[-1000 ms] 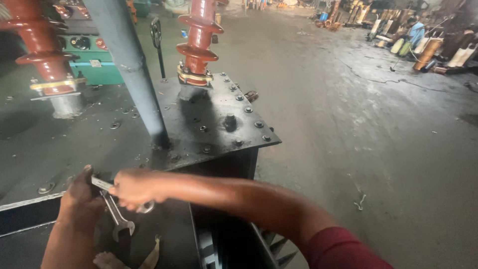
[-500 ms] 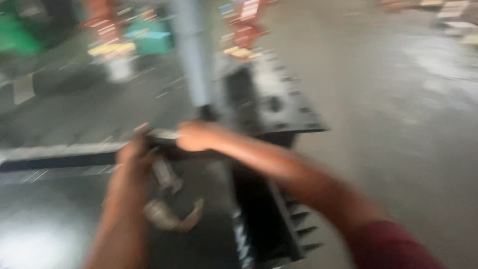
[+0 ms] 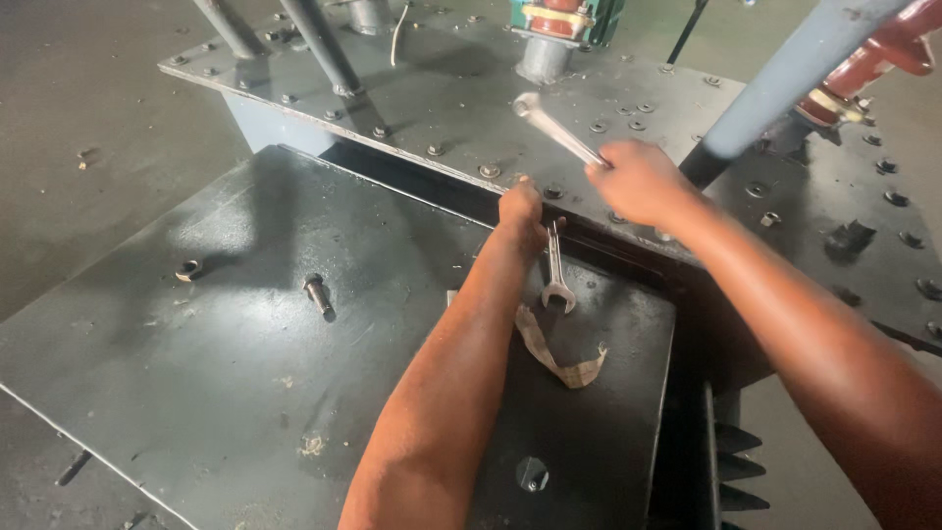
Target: The person uses two wrenches to tighten bolts on a large black metal plate attached to an industrial machine. They systematically move along the edge of the plate, securing multiple fasteners.
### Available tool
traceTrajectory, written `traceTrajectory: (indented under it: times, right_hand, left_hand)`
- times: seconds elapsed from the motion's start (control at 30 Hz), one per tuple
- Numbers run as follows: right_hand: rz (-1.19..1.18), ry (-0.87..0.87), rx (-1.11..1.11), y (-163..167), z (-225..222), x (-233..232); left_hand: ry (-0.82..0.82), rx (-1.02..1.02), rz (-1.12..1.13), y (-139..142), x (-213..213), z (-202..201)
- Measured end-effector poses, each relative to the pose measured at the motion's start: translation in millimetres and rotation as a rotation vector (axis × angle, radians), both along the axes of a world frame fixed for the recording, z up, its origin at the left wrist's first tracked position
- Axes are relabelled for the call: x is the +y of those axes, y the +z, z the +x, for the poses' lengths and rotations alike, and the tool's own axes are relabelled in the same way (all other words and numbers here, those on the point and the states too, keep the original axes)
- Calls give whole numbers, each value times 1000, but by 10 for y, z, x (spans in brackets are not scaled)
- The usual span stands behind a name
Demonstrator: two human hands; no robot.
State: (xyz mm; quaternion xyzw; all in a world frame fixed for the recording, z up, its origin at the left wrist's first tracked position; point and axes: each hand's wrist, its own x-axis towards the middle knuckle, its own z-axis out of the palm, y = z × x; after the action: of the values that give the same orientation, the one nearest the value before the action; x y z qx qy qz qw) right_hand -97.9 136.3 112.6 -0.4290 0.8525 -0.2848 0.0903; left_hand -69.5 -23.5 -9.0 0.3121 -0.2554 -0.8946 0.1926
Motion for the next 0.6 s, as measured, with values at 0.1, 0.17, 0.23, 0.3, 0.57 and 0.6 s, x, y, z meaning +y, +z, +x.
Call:
traceTrajectory:
  times: [0.1,0.17,0.23,0.3,0.57,0.6]
  right_hand:
    - [204,25,677,-126,3,-293]
    - [302,51,688,-219,-31,-466]
    - [338,100,699,-329,-81,-580]
    - [284,177,715,-418,-143,-644]
    - [378,285,682,-429,-117,-710]
    - [428,272,694,-405,-73,-722]
  left_hand:
    - [-13,-6,-14,-34,-16,40]
    - [-17,-11,-19,-27,-22,85]
    - [-24,-14,-21,2,-28,134]
    - [-27,-17,-17,42,-32,178]
    - [-21,-25,-17,86,-50,290]
    - [-18,-25,-17,83,-52,300]
